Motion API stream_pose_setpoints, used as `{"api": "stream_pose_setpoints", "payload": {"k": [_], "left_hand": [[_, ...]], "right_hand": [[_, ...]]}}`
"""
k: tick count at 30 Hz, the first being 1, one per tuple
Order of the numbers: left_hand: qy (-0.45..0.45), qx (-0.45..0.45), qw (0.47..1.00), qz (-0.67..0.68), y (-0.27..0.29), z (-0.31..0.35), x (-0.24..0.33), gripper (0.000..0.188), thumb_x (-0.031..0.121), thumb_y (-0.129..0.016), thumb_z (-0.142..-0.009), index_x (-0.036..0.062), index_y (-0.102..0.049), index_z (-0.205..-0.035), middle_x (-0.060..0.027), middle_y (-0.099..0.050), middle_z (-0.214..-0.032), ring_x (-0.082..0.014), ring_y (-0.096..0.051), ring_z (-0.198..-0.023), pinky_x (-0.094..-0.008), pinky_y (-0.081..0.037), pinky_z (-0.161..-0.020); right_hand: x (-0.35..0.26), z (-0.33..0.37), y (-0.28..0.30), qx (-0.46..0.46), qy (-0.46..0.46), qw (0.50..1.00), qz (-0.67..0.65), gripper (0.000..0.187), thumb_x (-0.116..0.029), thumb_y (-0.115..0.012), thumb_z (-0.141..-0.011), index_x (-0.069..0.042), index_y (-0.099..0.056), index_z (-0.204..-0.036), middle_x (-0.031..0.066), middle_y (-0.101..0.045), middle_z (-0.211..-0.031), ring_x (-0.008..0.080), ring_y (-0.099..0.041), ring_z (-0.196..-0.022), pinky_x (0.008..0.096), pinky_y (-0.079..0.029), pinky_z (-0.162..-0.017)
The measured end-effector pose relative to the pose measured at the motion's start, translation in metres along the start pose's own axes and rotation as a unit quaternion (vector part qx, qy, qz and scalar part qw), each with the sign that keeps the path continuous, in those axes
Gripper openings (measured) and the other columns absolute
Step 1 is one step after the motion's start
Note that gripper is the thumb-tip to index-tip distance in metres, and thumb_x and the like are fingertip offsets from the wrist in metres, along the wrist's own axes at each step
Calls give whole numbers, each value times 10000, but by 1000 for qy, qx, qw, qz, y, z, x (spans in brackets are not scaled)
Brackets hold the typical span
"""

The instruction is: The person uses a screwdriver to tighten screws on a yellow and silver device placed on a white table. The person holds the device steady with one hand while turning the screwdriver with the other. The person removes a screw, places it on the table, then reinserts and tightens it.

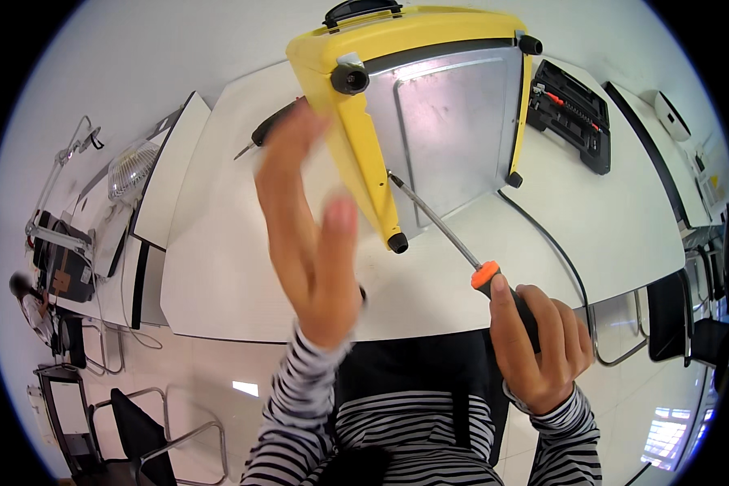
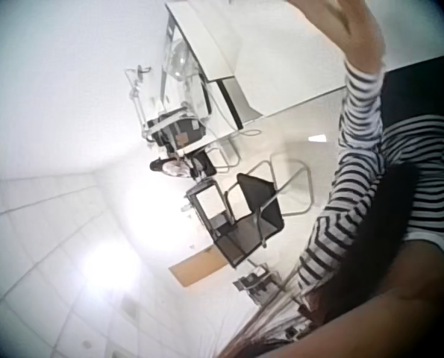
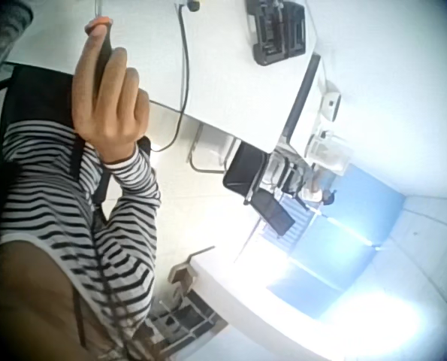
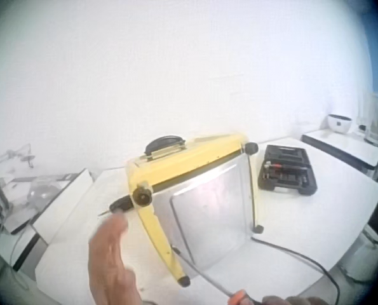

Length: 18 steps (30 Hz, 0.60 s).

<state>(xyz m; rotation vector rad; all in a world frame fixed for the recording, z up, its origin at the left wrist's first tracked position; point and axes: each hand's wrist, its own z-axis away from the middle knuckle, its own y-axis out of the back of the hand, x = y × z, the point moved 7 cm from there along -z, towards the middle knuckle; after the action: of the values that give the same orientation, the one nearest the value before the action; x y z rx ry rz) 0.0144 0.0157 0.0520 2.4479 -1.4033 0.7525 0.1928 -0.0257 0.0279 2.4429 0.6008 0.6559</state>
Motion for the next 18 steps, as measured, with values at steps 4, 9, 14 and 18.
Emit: {"api": "stream_pose_setpoints", "payload": {"k": [4, 9, 14, 18], "left_hand": [[255, -162, 945, 129, -13, 81, -4, 233, 82, -459, -792, -61, -459, -977, -121, -512, -873, -179, -482, -832, -268, -366, -765], [437, -197, 806, 347, -61, 114, -1, 224, 164, -487, -829, -33, -469, -932, -39, -533, -735, -94, -508, -705, -236, -397, -699], [499, -162, 745, 413, -70, 119, -5, 245, 179, -486, -836, -46, -480, -933, -48, -552, -722, -82, -532, -643, -194, -422, -579], [510, -167, 723, 435, -69, 119, -3, 276, 204, -474, -839, -53, -490, -940, -76, -555, -779, -119, -529, -686, -223, -432, -624]], "right_hand": [[-3, -6, -1, -49, -50, 996, -52, 329, -39, -577, -581, -57, -616, -907, 58, -524, -682, 160, -493, -539, 235, -404, -462], [-10, -10, 5, 14, -56, 997, -44, 368, -96, -495, -540, -75, -630, -882, 55, -550, -670, 144, -489, -500, 210, -334, -390], [-1, -9, 11, 33, -90, 982, -165, 317, -153, -489, -599, -39, -625, -862, 85, -563, -749, 172, -521, -563, 240, -396, -435], [16, 7, 11, 71, -191, 945, -256, 356, -273, -480, -737, 20, -552, -926, 131, -557, -766, 187, -531, -595, 257, -426, -462]]}}
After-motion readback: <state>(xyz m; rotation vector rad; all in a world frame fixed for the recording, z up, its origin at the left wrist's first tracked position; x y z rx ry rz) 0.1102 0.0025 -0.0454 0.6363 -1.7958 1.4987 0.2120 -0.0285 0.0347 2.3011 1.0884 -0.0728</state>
